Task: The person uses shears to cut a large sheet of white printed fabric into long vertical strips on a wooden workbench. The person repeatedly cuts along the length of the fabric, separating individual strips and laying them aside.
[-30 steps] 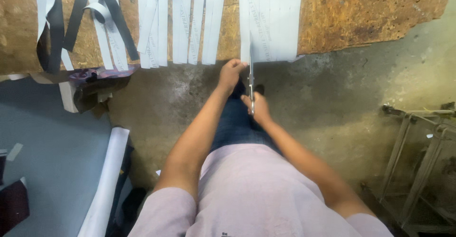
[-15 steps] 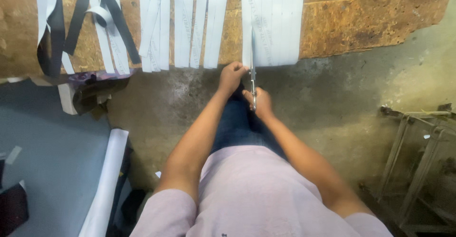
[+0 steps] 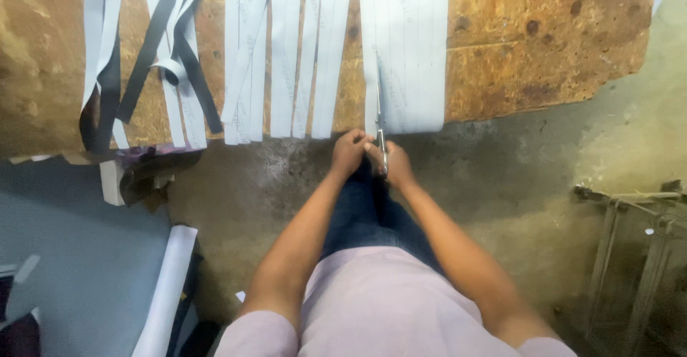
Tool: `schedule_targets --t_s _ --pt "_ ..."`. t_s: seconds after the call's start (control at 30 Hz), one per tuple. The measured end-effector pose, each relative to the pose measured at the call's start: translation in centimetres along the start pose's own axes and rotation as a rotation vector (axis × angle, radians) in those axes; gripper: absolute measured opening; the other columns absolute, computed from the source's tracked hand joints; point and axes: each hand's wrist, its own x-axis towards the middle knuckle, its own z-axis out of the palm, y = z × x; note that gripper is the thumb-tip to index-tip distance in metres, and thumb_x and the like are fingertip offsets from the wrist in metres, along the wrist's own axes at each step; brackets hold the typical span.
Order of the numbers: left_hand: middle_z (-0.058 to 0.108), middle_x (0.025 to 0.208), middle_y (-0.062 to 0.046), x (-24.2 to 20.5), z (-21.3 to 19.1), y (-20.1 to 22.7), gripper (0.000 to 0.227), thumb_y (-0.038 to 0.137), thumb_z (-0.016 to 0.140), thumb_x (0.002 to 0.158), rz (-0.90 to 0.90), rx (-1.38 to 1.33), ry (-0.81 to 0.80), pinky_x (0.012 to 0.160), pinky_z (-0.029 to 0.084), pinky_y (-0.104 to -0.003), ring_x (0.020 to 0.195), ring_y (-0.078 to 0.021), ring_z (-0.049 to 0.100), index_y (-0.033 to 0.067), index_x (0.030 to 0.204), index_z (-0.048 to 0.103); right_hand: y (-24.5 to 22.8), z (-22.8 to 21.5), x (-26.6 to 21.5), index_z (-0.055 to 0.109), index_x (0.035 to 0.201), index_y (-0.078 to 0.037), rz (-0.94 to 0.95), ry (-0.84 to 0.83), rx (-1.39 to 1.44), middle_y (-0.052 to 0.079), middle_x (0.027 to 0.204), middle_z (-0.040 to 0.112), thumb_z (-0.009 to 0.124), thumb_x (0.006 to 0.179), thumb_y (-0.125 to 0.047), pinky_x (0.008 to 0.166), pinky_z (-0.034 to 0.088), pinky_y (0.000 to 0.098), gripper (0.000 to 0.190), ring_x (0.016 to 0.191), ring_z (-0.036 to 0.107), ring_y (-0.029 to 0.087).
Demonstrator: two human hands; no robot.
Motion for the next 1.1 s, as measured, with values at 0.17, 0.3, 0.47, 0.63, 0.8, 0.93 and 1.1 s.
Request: schedule_targets --t_s 0.17,0.3,0.47,0.63,0.8,0.93,1.1 --pt "0.080 0.118 -0.011 -0.4 -0.3 0.5 0.032 0.050 0.076 0.097 -0.014 0.012 0.001 0.103 0.057 -0.049 0.123 -0.0367 0.071 0.0223 0.113 0.081 -0.3 0.6 0.3 0.067 0.084 -0.009 0.019 0.019 0.084 0.012 0.058 0.064 0.086 0.088 -0.059 0.056 0.058 0.0356 0.054 0.054 0.070 0.025" --pt "0.079 0.118 -0.011 -0.3 -0.3 0.1 0.032 0.051 0.077 0.097 -0.004 0.007 -0.007 0.103 0.058 -0.050 0.123 -0.0365 0.071 0.0232 0.112 0.081 -1.7 0.5 -0.9 0.065 0.079 -0.009 0.007 0.029 0.076 0.010 0.053 0.062 0.086 0.089 -0.054 0.052 0.054 0.0334 0.050 0.049 0.069 0.023" --pt "0.080 0.112 -0.013 0.1 -0.5 0.3 0.028 0.047 0.075 0.098 0.034 0.050 0.004 0.102 0.058 -0.050 0.119 -0.0389 0.072 0.0212 0.108 0.081 -2.5 -0.1 0.7 0.066 0.081 -0.007 0.048 0.031 0.030 0.013 0.055 0.064 0.083 0.092 -0.047 0.051 0.056 0.0349 0.044 0.052 0.071 0.024" --pt "0.080 0.113 -0.012 -0.2 -0.4 0.4 0.017 0.038 0.074 0.099 0.039 0.079 0.021 0.103 0.058 -0.048 0.120 -0.0373 0.071 0.0240 0.104 0.082 -5.5 -0.7 2.2 0.065 0.084 -0.010 0.079 0.036 0.133 0.011 0.061 0.066 0.082 0.092 -0.051 0.057 0.058 0.0341 0.045 0.060 0.071 0.024" --pt "0.081 0.108 -0.007 -0.2 -0.3 0.6 0.023 0.046 0.078 0.096 0.021 0.035 0.022 0.098 0.059 -0.045 0.116 -0.0330 0.073 0.0243 0.102 0.081 -6.8 -1.6 2.4 0.063 0.080 -0.008 0.051 0.018 0.173 0.009 0.059 0.062 0.088 0.088 -0.055 0.053 0.056 0.0317 0.053 0.055 0.067 0.020" --pt "0.081 0.109 -0.004 -0.5 -0.5 0.3 0.021 0.046 0.079 0.096 0.002 0.007 0.011 0.098 0.059 -0.042 0.117 -0.0286 0.073 0.0258 0.102 0.081 -6.8 -1.4 2.4 0.064 0.079 -0.009 0.045 0.025 0.146 0.008 0.058 0.062 0.087 0.089 -0.051 0.052 0.057 0.0298 0.049 0.054 0.066 0.018" --pt "0.081 0.106 -0.003 0.0 -0.3 -0.1 0.019 0.044 0.080 0.095 -0.004 0.025 0.012 0.096 0.059 -0.041 0.113 -0.0264 0.074 0.0258 0.101 0.081 -7.5 -1.6 2.5 0.064 0.079 -0.007 0.013 0.000 0.181 0.009 0.058 0.062 0.089 0.088 -0.051 0.051 0.055 0.0303 0.051 0.053 0.066 0.019"
